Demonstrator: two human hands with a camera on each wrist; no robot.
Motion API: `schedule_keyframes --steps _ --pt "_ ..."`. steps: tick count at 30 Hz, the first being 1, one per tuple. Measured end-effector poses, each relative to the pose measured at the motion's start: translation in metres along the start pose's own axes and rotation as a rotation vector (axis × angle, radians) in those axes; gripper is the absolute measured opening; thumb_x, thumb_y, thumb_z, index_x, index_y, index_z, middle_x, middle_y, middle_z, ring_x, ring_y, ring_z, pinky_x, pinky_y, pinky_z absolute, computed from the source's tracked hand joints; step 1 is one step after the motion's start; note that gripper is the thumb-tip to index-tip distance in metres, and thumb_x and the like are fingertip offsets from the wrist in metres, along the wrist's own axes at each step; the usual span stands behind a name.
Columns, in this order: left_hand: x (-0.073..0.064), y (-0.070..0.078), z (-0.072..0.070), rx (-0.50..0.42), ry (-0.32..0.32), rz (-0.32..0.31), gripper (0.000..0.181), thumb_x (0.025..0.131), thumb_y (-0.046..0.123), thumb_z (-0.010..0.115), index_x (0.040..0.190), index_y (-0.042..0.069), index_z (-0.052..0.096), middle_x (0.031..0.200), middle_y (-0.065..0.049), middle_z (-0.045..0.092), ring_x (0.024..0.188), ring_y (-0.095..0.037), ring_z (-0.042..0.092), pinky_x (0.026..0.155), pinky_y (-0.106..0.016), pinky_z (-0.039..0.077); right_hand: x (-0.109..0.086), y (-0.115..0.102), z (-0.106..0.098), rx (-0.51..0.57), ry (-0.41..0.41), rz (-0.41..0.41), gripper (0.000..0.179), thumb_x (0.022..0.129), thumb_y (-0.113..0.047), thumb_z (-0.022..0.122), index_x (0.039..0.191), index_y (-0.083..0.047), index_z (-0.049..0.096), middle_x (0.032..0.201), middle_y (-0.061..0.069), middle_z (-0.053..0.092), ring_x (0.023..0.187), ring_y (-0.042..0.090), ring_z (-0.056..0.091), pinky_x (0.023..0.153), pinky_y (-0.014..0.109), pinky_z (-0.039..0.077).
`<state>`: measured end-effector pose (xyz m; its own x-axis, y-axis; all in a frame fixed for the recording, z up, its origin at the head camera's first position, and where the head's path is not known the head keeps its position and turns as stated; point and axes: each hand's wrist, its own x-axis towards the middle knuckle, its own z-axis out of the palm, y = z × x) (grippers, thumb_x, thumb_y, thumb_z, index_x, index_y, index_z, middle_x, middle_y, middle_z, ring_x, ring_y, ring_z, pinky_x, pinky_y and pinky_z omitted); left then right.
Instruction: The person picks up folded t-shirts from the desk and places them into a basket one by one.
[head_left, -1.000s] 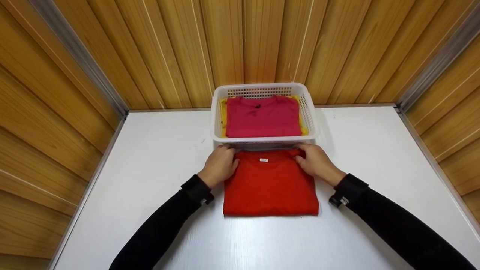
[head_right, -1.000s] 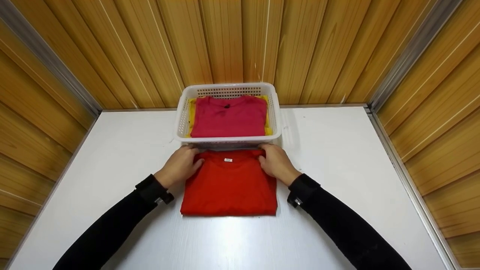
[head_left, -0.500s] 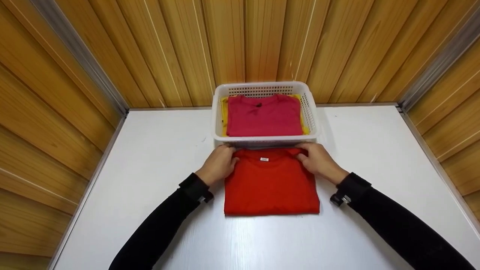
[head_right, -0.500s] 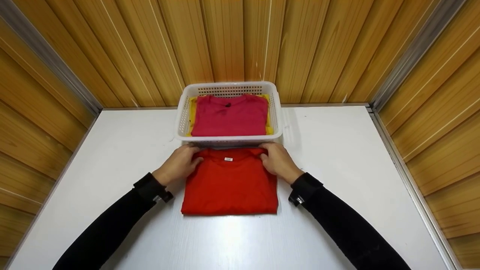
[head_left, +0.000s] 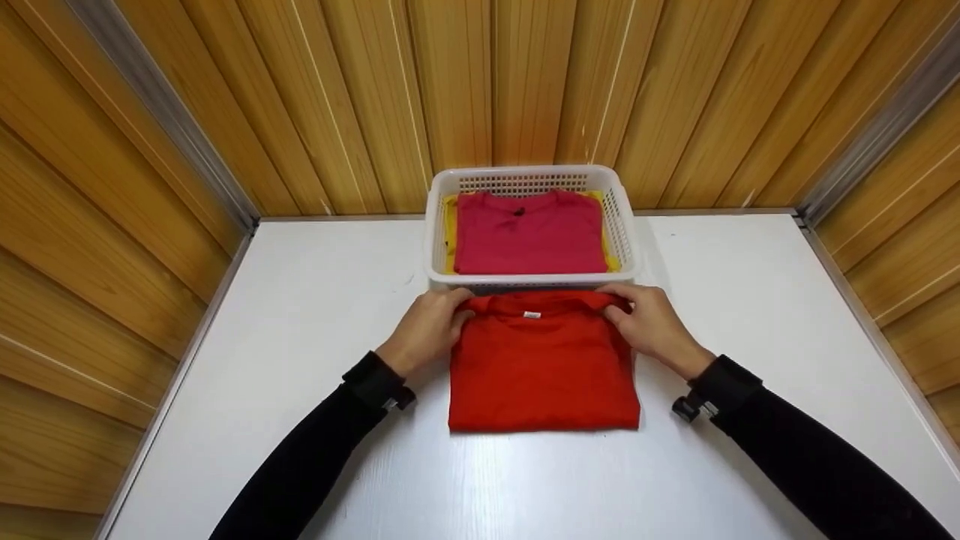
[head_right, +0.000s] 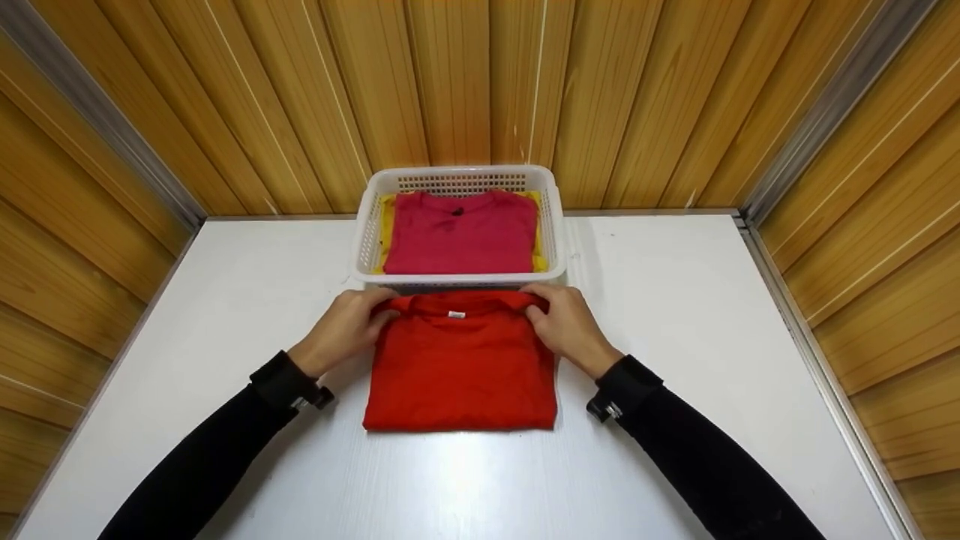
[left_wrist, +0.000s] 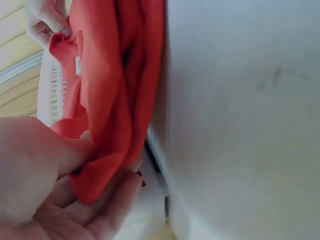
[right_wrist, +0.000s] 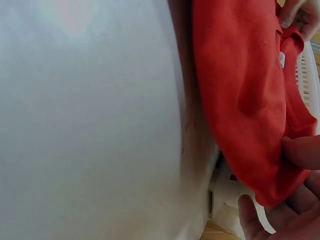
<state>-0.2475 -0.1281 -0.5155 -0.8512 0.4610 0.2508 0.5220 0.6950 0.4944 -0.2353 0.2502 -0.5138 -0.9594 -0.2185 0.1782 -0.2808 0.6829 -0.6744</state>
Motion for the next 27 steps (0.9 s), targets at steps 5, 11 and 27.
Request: schedule_keyframes --steps 5,11,27 --pt "0.000 0.002 -0.010 -0.011 0.058 0.070 0.016 0.106 0.008 0.074 0.121 0.011 0.079 0.110 -0.003 0.082 0.098 -0.016 0.076 0.093 -0.036 0.066 -0.002 -0.004 -0.008 0.017 0.031 -0.031 0.028 0.101 0.001 0.069 0.125 -0.006 0.082 0.120 0.012 0.082 0.099 0.025 0.065 0.082 0.018 0.046" --pt "0.002 0.009 -0.026 -0.011 0.090 0.098 0.015 0.106 0.011 0.074 0.120 0.010 0.079 0.110 -0.004 0.084 0.099 -0.016 0.080 0.093 -0.034 0.067 -0.002 -0.016 -0.024 0.009 0.092 -0.112 0.028 0.098 0.004 0.070 0.121 -0.007 0.083 0.116 0.010 0.083 0.099 0.022 0.068 0.086 0.010 0.046" --pt "0.015 0.033 -0.081 -0.082 0.176 0.172 0.013 0.107 0.011 0.073 0.119 0.007 0.076 0.111 -0.006 0.080 0.099 -0.017 0.075 0.091 -0.032 0.066 0.008 -0.060 -0.071 0.014 0.138 -0.302 0.045 0.098 0.014 0.066 0.129 -0.015 0.082 0.102 -0.002 0.075 0.088 0.010 0.058 0.079 0.015 0.045"
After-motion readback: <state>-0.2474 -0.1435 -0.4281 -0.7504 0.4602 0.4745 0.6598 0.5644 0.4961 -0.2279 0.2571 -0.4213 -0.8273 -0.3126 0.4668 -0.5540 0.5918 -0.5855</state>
